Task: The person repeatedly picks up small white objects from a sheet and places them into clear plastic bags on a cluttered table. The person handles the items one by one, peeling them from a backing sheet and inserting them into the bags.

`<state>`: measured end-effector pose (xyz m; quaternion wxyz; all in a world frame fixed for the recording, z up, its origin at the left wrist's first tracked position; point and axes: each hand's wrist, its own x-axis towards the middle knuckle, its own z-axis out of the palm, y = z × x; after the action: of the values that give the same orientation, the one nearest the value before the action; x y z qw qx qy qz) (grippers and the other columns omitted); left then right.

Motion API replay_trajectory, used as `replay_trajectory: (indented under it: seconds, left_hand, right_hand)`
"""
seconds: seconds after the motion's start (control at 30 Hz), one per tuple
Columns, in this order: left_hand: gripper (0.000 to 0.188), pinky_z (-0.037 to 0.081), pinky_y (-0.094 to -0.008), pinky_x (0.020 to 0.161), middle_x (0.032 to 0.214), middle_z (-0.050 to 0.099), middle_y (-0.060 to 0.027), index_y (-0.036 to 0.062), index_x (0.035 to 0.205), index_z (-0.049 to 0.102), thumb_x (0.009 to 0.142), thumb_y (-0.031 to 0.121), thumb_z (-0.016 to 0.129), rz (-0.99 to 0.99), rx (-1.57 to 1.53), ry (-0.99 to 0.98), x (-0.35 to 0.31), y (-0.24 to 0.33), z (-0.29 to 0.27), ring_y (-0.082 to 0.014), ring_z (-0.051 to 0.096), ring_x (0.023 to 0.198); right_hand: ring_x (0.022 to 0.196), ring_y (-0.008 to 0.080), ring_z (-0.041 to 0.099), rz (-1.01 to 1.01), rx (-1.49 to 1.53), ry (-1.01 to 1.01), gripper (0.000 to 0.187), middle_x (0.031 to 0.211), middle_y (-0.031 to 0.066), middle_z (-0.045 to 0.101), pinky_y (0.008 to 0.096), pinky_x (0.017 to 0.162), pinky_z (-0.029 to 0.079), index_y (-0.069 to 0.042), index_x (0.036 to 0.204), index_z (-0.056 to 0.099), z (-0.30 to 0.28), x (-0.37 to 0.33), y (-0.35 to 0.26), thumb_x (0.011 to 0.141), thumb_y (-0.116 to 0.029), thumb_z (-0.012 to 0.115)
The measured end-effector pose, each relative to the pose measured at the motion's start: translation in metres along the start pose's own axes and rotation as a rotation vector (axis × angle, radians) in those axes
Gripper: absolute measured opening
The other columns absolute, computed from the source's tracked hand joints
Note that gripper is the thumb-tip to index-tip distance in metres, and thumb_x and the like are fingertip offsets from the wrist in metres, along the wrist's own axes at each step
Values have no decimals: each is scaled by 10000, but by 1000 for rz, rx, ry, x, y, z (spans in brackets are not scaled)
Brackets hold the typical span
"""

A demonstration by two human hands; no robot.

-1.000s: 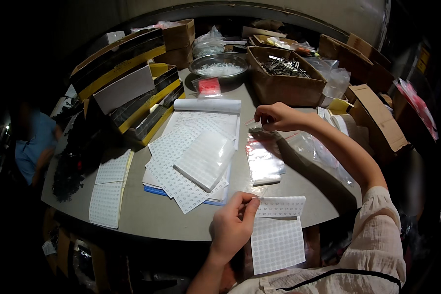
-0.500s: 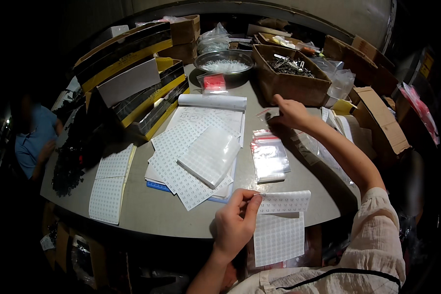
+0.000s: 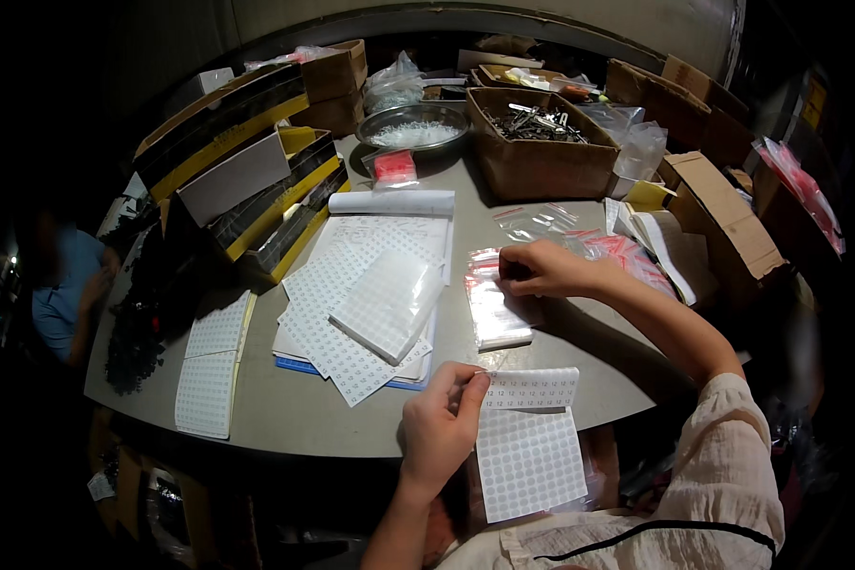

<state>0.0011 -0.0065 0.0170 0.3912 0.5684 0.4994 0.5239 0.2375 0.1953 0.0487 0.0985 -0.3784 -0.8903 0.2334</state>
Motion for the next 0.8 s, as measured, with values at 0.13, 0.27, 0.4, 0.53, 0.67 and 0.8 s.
replay_trajectory:
  seconds: [0.13, 0.27, 0.4, 0.53, 0.67, 0.8]
  left_hand:
    - [188, 509, -306, 579, 758, 737, -111, 33, 1010, 712, 1012, 221, 707, -47, 102, 2, -1, -5, -4, -179, 710, 640]
    - [199, 525, -319, 614, 783, 750, -120, 40, 1007, 721, 1003, 239, 711, -67, 144, 21, -2, -3, -3, -211, 735, 678]
    - [126, 357, -224, 558, 689, 605, 36, -36, 952, 689, 984, 85, 705, 5, 75, 68, -2, -6, 3, -18, 472, 622]
    - [140, 429, -233, 618, 753, 663, 8, -43, 990, 712, 987, 97, 706, -10, 12, 1, 0, -6, 3, -43, 559, 691]
    - [155, 520, -254, 715, 839, 741, -34, -42, 1011, 726, 988, 109, 704, -43, -109, -76, 4, -12, 1, -77, 666, 793]
    - [135, 508, -239, 728, 868, 727, 4, -43, 1005, 716, 996, 89, 689, -77, -216, -72, 3, -14, 1, -58, 639, 796]
  right_hand:
    - [754, 262, 689, 105, -26, 107, 409, 853, 175, 698, 394, 690, 530, 22, 1033, 650, 9, -11, 10, 941, -355, 778]
    - [674, 275, 689, 283, -98, 95, 530, 792, 180, 704, 394, 641, 527, 17, 956, 701, 4, -39, 14, 906, -502, 795]
    - [753, 379, 697, 481, -153, 17, 566, 775, 224, 705, 457, 728, 532, 28, 904, 752, -10, -71, -1, 917, -537, 731]
    - [730, 370, 695, 536, -174, 61, 571, 764, 217, 704, 461, 716, 530, 18, 875, 757, -17, -105, 10, 935, -547, 702]
    - [747, 379, 696, 540, -178, 105, 580, 773, 215, 707, 470, 720, 531, 7, 861, 755, -17, -129, 17, 938, -565, 689]
    - [663, 387, 681, 437, -469, 133, 660, 710, 203, 678, 497, 627, 512, -11, 828, 724, 2, -142, 10, 934, -660, 659]
